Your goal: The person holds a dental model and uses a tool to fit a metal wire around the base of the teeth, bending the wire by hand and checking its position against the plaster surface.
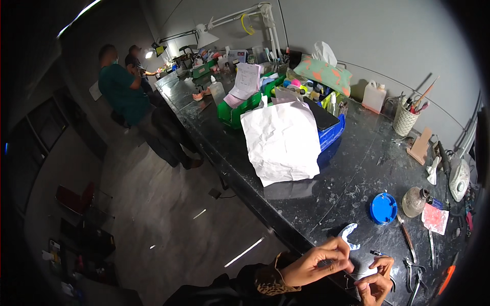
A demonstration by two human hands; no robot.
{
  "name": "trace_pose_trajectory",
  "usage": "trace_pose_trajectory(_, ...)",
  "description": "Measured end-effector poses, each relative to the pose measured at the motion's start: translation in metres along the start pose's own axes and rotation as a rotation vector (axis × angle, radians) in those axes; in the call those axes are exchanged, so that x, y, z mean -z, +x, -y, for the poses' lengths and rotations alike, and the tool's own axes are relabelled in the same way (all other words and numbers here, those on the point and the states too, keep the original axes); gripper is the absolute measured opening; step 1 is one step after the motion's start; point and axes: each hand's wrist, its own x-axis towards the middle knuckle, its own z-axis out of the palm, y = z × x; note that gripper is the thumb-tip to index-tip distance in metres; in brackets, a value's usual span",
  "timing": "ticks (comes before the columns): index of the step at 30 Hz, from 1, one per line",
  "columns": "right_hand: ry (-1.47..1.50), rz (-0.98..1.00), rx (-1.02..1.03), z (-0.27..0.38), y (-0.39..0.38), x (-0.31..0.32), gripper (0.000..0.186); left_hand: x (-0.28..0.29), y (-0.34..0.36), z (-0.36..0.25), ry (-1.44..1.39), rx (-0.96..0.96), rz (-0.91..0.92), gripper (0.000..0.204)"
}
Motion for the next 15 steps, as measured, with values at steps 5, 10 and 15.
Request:
trace_pose_trajectory(5, 0.004, -0.112, -0.065, -0.008, -0.002, 0.008, 0.013, -0.004, 0.021, 0.022, 0.778, -0.151, -0.366, 0.07)
trace_pose_trajectory(10, -0.056, -0.063, 0.105, -0.03, 0.003, 0.02, 0.017, -0.006, 0.027, 0.04, 0.952, -0.007, -0.266, 0.074)
trace_pose_trajectory(15, -0.054, -0.065, 0.198, -0.035, 0.005, 0.022, 0.018, -0.006, 0.033, 0.038, 0.906, 0.0, -0.253, 0.068)
